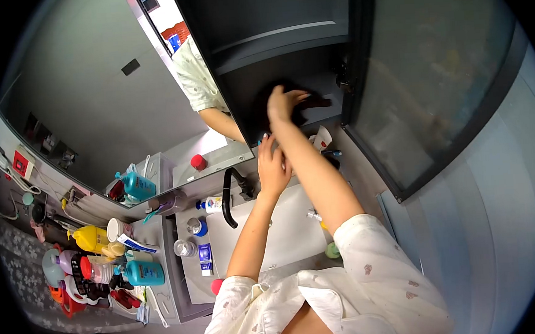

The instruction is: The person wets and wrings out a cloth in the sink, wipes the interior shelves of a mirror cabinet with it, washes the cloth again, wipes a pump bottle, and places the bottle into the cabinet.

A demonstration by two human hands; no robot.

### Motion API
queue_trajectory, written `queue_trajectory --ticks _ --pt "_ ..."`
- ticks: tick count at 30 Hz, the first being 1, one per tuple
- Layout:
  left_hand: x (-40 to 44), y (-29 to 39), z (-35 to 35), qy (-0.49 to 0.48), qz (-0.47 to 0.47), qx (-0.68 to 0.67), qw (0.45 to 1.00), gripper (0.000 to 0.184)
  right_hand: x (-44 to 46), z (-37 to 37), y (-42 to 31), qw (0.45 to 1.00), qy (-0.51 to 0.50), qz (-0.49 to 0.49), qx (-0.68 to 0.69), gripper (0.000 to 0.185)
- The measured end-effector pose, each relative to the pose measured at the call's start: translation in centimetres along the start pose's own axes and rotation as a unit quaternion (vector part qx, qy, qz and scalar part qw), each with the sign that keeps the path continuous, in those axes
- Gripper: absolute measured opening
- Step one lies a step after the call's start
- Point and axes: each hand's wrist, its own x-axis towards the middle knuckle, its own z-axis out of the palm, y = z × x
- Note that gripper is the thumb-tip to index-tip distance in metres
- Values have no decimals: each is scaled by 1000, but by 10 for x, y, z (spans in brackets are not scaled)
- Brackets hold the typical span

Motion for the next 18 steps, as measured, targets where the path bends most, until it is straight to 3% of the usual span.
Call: queue_trajectory --ticks 2,4,5,8,9,10,12,14,16,18 --pt "-11 3 3 1 -72 -58 996 44 -33 15 -8 998 -60 20 -11 82" --pt "-28 7 4 37 -137 -202 969 45 -47 34 -10 995 -49 75 31 81" --pt "-36 3 3 -11 -171 -198 965 46 -53 30 -16 990 -54 104 83 77" --pt "-34 14 -9 -33 -133 -162 977 45 -56 21 -7 968 -118 161 153 57" --pt "-37 12 -6 -31 -124 -161 979 44 -59 18 -6 972 -113 136 156 40" --pt "-40 11 -2 -28 -114 -161 980 43 -58 13 -6 972 -113 133 156 40" --pt "-46 11 5 -16 -92 -167 981 37 -67 -11 -8 879 -191 220 379 34" --pt "-43 12 3 1 -63 -168 984 32 -68 -32 -8 826 -212 180 491 27" --pt "-43 16 -3 5 -67 -145 987 17 -93 -60 -58 899 -77 -28 430 26" --pt "-35 19 -7 9 -89 -174 981 9 -82 -91 -77 948 -104 -211 213 28"
